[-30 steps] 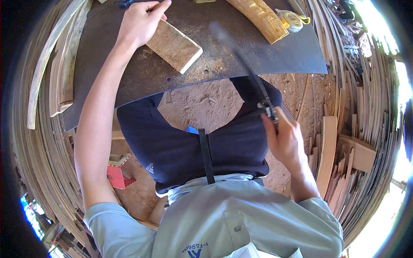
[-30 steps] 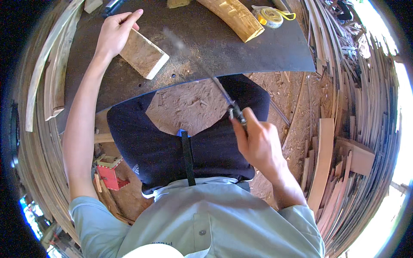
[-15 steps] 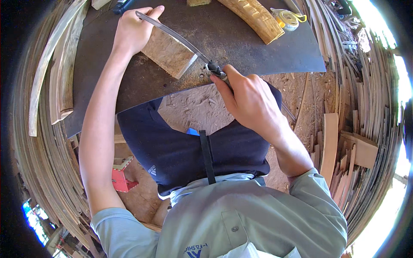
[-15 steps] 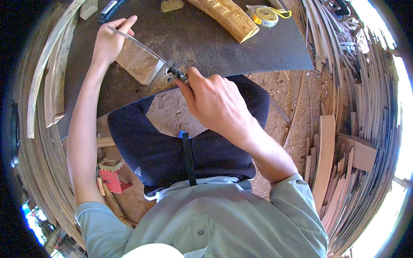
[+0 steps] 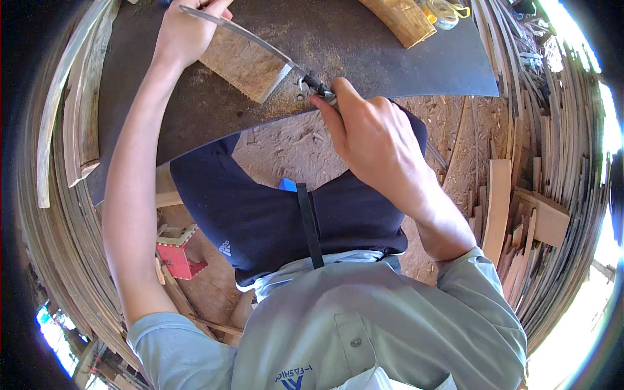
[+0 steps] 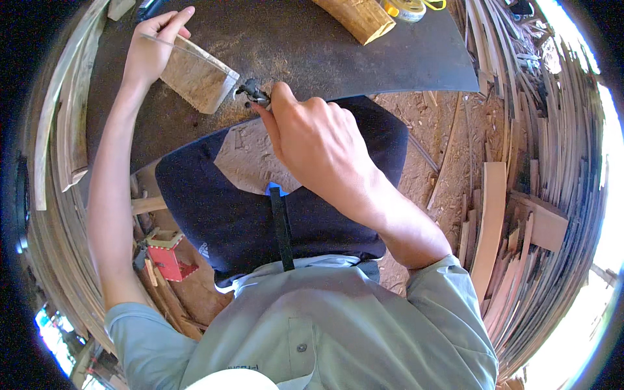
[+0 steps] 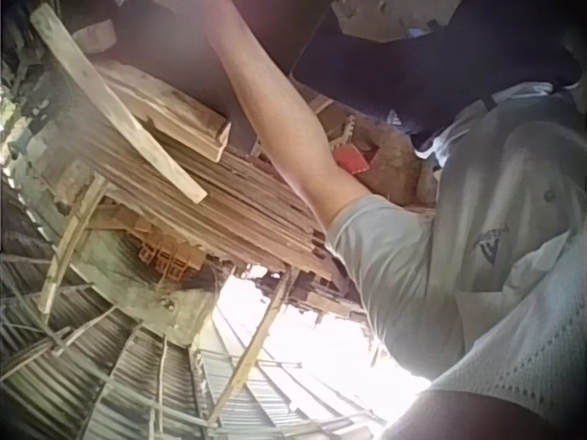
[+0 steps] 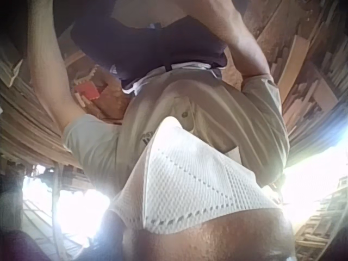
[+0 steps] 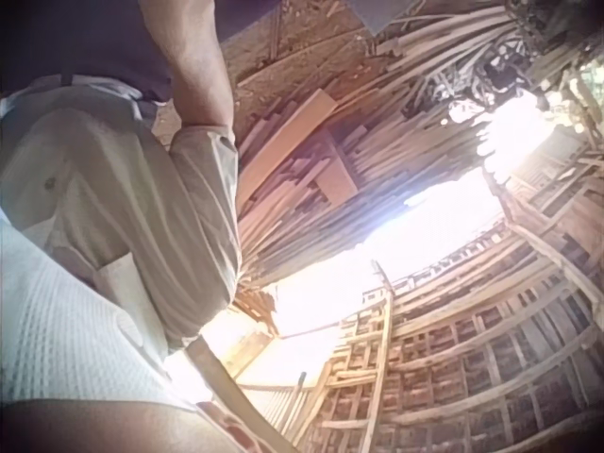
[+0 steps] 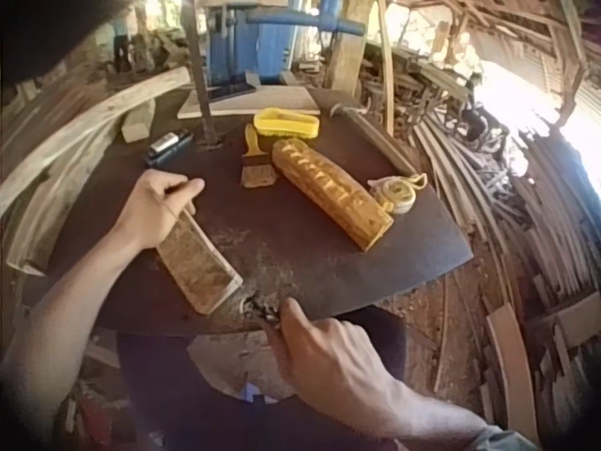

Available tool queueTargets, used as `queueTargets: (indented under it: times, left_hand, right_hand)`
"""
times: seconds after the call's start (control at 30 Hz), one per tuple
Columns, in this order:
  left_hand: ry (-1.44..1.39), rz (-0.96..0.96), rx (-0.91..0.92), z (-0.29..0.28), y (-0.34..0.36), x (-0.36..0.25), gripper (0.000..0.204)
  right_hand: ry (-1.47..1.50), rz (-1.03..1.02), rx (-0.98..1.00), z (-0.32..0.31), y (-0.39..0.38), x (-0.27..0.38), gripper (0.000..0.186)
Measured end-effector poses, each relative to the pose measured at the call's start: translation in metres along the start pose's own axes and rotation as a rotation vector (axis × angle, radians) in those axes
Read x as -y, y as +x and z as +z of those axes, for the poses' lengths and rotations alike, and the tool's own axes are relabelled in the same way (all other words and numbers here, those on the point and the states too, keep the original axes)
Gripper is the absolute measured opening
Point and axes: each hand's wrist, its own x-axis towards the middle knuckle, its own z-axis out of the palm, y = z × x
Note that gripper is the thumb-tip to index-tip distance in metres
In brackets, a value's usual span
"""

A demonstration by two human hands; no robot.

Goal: Sawing a small rectangular block of wood with a handheld handsaw on a workshop table.

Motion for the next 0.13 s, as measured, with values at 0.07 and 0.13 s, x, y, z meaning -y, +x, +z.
queueTargets:
  times: [0.07, 0.13]
  left_hand:
    - [0.014, -0.017, 0.010, -0.0004, -0.0018, 0.0019, 0.057]
    - [0.021, -0.023, 0.020, 0.0013, 0.0005, -0.0004, 0.056]
  right_hand:
    - [-0.011, 0.013, -0.007, 0.0016, -0.0017, 0.0010, 0.034]
    - [-0.059, 0.011, -0.009, 0.0031, -0.0031, 0.0010, 0.033]
